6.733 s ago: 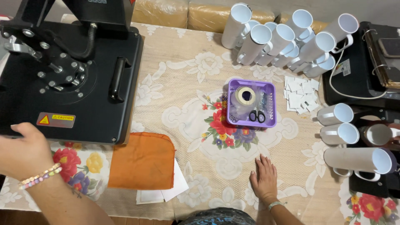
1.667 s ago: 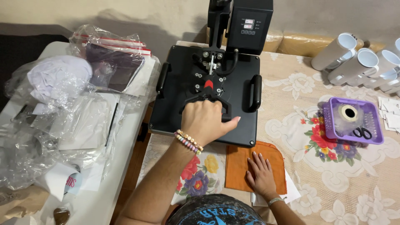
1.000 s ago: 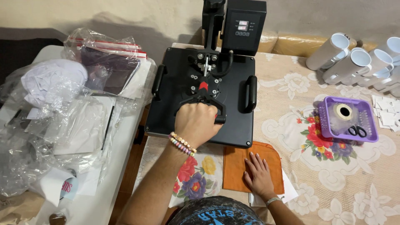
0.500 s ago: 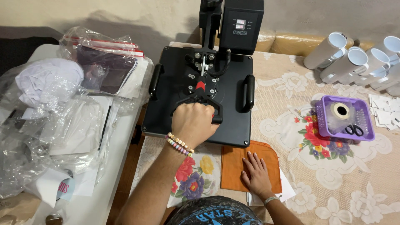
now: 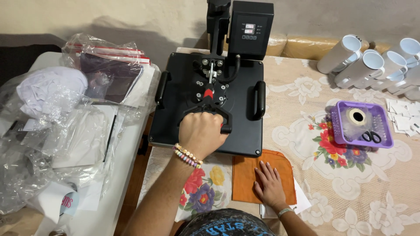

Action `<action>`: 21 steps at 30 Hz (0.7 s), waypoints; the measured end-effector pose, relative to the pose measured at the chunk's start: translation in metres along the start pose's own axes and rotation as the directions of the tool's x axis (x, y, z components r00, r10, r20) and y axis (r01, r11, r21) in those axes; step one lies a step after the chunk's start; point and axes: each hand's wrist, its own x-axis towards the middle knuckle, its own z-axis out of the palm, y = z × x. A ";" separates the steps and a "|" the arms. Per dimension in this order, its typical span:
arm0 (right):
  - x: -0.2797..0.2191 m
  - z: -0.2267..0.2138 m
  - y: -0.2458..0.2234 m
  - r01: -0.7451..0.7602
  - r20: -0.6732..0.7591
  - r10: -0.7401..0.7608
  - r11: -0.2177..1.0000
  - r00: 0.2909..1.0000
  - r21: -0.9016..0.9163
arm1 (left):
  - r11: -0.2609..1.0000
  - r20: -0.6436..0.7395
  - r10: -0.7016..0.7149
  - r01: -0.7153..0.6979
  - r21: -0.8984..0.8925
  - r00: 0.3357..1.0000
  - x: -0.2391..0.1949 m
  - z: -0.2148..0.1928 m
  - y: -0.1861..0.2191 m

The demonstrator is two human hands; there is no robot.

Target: Aligning a printed design on a pouch and applying heat and pressure using a heat press machine

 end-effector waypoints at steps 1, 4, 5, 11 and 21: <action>-0.002 0.000 -0.001 0.001 -0.001 -0.001 1.000 1.000 -0.001 | 1.000 -0.002 -0.001 0.001 0.000 1.000 -0.001 0.001 0.000; 0.000 0.000 0.000 -0.013 0.023 0.013 1.000 1.000 0.004 | 1.000 0.026 -0.006 0.006 -0.004 1.000 0.001 0.002 0.000; 0.000 0.001 0.000 -0.014 0.016 0.014 1.000 1.000 0.006 | 1.000 0.023 -0.007 0.007 -0.003 1.000 0.001 0.002 0.000; 0.002 0.001 0.001 0.007 -0.014 -0.007 1.000 1.000 0.007 | 1.000 0.011 -0.005 0.005 -0.009 1.000 0.000 0.005 -0.001; 0.001 -0.001 -0.001 -0.009 0.017 0.008 1.000 1.000 0.019 | 1.000 0.003 -0.014 0.014 -0.017 1.000 -0.001 0.006 0.001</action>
